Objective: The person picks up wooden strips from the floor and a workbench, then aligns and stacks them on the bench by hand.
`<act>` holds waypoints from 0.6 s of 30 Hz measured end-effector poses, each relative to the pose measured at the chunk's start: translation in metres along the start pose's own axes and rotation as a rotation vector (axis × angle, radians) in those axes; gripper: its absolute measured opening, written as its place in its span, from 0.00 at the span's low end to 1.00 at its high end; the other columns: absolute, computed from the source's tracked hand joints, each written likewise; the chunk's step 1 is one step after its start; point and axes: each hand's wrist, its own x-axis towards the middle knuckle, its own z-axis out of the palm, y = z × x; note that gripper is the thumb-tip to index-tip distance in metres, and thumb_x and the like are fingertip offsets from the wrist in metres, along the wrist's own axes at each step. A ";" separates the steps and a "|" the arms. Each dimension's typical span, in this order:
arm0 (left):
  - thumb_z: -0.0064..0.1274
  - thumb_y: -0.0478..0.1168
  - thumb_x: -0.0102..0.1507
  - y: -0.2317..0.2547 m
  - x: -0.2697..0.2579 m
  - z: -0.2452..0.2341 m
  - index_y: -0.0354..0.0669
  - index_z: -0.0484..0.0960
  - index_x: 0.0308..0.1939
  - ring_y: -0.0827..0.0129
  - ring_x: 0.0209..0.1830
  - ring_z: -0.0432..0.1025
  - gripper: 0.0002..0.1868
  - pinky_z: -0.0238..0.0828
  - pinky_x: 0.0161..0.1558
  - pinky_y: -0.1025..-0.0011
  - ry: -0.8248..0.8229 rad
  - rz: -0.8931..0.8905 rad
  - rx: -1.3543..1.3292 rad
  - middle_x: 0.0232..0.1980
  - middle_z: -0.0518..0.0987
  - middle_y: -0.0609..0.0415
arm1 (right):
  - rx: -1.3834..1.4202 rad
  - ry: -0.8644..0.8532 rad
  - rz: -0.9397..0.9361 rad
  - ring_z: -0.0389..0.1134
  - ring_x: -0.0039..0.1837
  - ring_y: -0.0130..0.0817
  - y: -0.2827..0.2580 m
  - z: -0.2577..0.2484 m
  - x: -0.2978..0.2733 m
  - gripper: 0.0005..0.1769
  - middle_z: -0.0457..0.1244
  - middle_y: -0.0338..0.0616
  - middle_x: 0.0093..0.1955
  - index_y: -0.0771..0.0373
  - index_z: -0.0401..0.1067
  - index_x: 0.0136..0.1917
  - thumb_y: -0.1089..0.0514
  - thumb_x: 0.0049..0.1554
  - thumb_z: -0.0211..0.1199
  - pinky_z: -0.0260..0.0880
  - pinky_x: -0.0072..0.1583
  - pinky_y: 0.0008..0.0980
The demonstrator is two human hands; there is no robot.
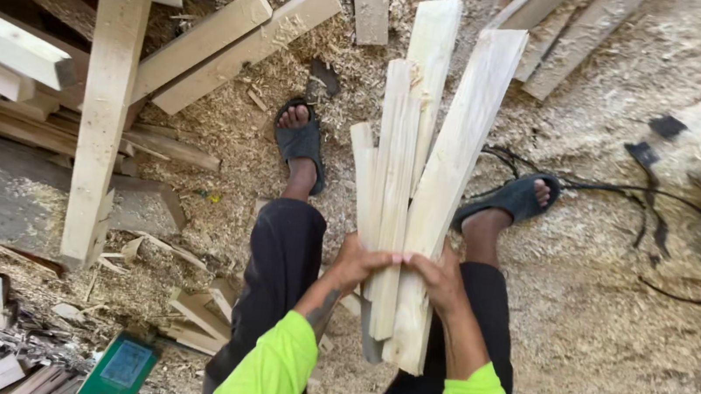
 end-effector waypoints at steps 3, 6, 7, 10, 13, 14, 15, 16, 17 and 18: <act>0.70 0.40 0.51 0.017 -0.070 0.027 0.27 0.80 0.54 0.63 0.45 0.81 0.31 0.82 0.49 0.66 -0.042 0.047 -0.079 0.49 0.85 0.44 | -0.124 -0.015 -0.066 0.71 0.55 0.37 -0.045 0.005 -0.069 0.33 0.69 0.51 0.56 0.73 0.65 0.66 0.59 0.50 0.66 0.73 0.57 0.33; 0.70 0.39 0.51 0.046 -0.141 0.051 0.26 0.81 0.53 0.64 0.43 0.81 0.29 0.81 0.48 0.67 -0.059 0.110 -0.076 0.48 0.85 0.45 | -0.141 -0.062 -0.205 0.69 0.62 0.38 -0.092 0.013 -0.127 0.36 0.67 0.51 0.61 0.72 0.63 0.69 0.59 0.49 0.66 0.68 0.64 0.34; 0.70 0.38 0.51 0.059 -0.165 0.058 0.25 0.82 0.52 0.65 0.42 0.81 0.29 0.80 0.47 0.67 -0.060 0.132 -0.039 0.47 0.85 0.44 | -0.133 -0.076 -0.257 0.68 0.65 0.38 -0.105 0.017 -0.146 0.37 0.66 0.51 0.63 0.72 0.63 0.69 0.59 0.49 0.66 0.66 0.66 0.35; 0.69 0.38 0.48 0.107 -0.225 0.078 0.26 0.81 0.50 0.67 0.40 0.80 0.29 0.81 0.44 0.69 -0.042 0.237 0.094 0.44 0.85 0.47 | -0.083 -0.057 -0.366 0.68 0.65 0.41 -0.135 0.029 -0.196 0.36 0.66 0.53 0.63 0.72 0.64 0.69 0.61 0.48 0.68 0.65 0.68 0.37; 0.70 0.38 0.45 0.161 -0.289 0.095 0.29 0.79 0.52 0.70 0.43 0.80 0.32 0.79 0.48 0.71 -0.083 0.420 0.221 0.46 0.85 0.49 | 0.060 -0.004 -0.464 0.67 0.67 0.40 -0.151 0.051 -0.241 0.37 0.66 0.53 0.64 0.72 0.64 0.70 0.61 0.49 0.68 0.65 0.68 0.37; 0.70 0.39 0.45 0.178 -0.309 0.102 0.30 0.79 0.53 0.70 0.44 0.79 0.33 0.78 0.49 0.72 -0.111 0.490 0.259 0.47 0.84 0.50 | 0.130 0.017 -0.463 0.67 0.67 0.40 -0.154 0.059 -0.254 0.38 0.66 0.52 0.64 0.72 0.63 0.70 0.60 0.49 0.69 0.66 0.68 0.37; 0.70 0.39 0.44 0.197 -0.326 0.110 0.31 0.79 0.53 0.70 0.44 0.79 0.34 0.78 0.49 0.71 -0.131 0.486 0.312 0.46 0.85 0.50 | 0.201 0.045 -0.463 0.67 0.66 0.40 -0.154 0.066 -0.268 0.38 0.66 0.52 0.64 0.71 0.62 0.70 0.60 0.49 0.70 0.66 0.67 0.38; 0.71 0.39 0.43 0.216 -0.343 0.121 0.32 0.79 0.52 0.70 0.43 0.80 0.34 0.79 0.48 0.71 -0.150 0.483 0.365 0.45 0.85 0.50 | 0.274 0.070 -0.463 0.67 0.66 0.39 -0.156 0.071 -0.279 0.39 0.66 0.51 0.64 0.71 0.62 0.70 0.60 0.48 0.71 0.67 0.67 0.38; 0.71 0.39 0.43 0.229 -0.369 0.132 0.32 0.78 0.52 0.70 0.43 0.80 0.35 0.79 0.48 0.70 -0.158 0.458 0.419 0.45 0.85 0.50 | 0.309 0.121 -0.433 0.68 0.64 0.40 -0.156 0.076 -0.296 0.38 0.66 0.52 0.62 0.71 0.62 0.70 0.61 0.48 0.71 0.69 0.64 0.39; 0.71 0.40 0.43 0.243 -0.394 0.143 0.31 0.79 0.51 0.69 0.42 0.80 0.34 0.79 0.47 0.70 -0.164 0.458 0.488 0.44 0.86 0.49 | 0.346 0.171 -0.402 0.69 0.61 0.41 -0.158 0.077 -0.307 0.38 0.66 0.53 0.61 0.71 0.62 0.69 0.61 0.48 0.72 0.71 0.62 0.40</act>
